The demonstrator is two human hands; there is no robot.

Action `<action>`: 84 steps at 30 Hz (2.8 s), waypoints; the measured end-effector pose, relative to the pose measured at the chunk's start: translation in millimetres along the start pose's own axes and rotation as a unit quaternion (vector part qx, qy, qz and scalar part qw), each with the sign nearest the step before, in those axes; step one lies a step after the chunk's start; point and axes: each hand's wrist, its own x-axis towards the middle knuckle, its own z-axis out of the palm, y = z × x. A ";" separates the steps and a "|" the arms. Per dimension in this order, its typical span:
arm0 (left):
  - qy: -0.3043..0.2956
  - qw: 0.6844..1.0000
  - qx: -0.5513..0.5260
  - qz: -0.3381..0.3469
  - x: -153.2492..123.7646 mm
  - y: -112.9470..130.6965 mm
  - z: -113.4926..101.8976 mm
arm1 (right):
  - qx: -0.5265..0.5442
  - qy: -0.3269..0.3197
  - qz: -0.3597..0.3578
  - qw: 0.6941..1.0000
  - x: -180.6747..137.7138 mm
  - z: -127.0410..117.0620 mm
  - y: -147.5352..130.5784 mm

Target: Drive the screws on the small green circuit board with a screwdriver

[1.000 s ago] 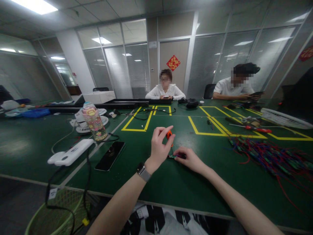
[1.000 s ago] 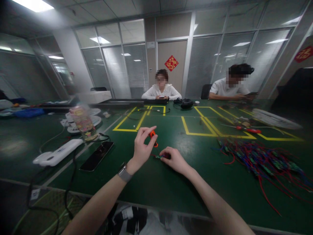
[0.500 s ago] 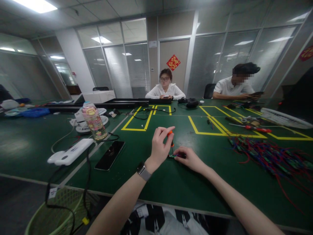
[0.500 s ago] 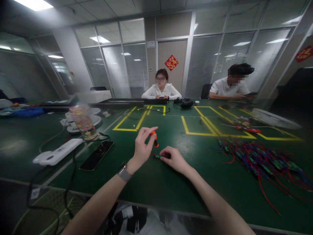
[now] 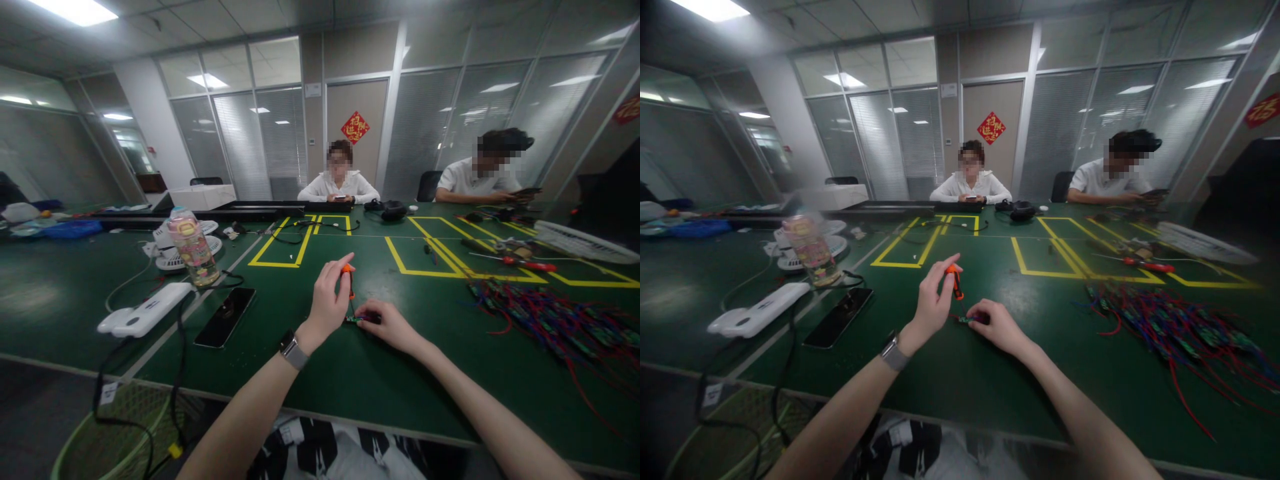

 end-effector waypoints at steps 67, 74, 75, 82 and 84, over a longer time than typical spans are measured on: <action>0.048 0.998 0.019 0.040 -3.4 -1.6 3.0 | -0.006 0.006 -0.008 1.000 0.8 1.9 3.3; 0.073 0.995 0.053 0.038 -2.5 -2.3 2.5 | -0.003 0.006 0.000 1.000 -0.9 0.8 -0.7; 0.070 0.996 0.048 0.040 -2.7 -1.8 2.4 | -0.001 0.006 0.000 1.000 -1.1 0.5 -1.2; 0.072 0.996 0.038 0.045 -1.8 -1.1 1.2 | -0.002 0.005 -0.003 1.000 -0.5 0.9 0.8; 0.077 0.995 0.055 0.034 -1.7 -1.7 0.9 | -0.003 0.008 -0.002 1.000 -0.2 1.3 1.4</action>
